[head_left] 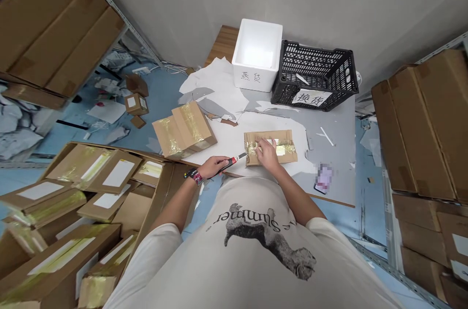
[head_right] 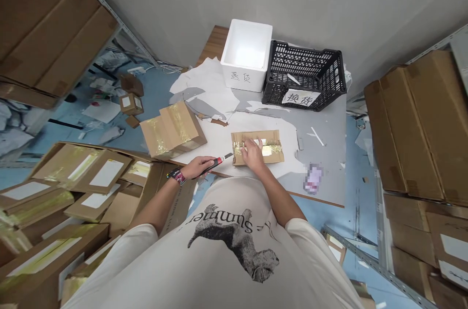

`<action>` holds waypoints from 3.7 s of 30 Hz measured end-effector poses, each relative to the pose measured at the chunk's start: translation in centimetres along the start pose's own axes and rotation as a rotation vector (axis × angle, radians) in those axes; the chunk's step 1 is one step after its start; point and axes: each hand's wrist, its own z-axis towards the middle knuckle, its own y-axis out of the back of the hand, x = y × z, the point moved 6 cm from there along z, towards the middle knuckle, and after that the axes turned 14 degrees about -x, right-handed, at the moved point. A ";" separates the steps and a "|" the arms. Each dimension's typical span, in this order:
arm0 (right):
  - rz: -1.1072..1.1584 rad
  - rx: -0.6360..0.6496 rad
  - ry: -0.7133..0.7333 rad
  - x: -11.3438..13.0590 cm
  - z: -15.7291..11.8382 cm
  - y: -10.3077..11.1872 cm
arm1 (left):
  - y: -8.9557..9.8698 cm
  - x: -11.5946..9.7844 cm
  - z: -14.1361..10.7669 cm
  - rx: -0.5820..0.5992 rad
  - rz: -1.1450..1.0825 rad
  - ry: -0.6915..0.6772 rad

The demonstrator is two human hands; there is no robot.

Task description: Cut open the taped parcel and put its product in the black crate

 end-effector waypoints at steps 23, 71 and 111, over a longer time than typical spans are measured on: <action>-0.205 0.006 0.122 -0.4 -0.7 3.2 | -1.7 2.0 0.1 -0.632 -0.241 0.029; -0.388 -0.176 0.166 -5.3 2.6 6.2 | -2.8 4.3 7.2 -0.570 0.520 0.037; -0.277 0.003 -0.038 -5.7 -0.8 4.8 | -5.3 -10.5 13.4 0.044 0.914 -0.567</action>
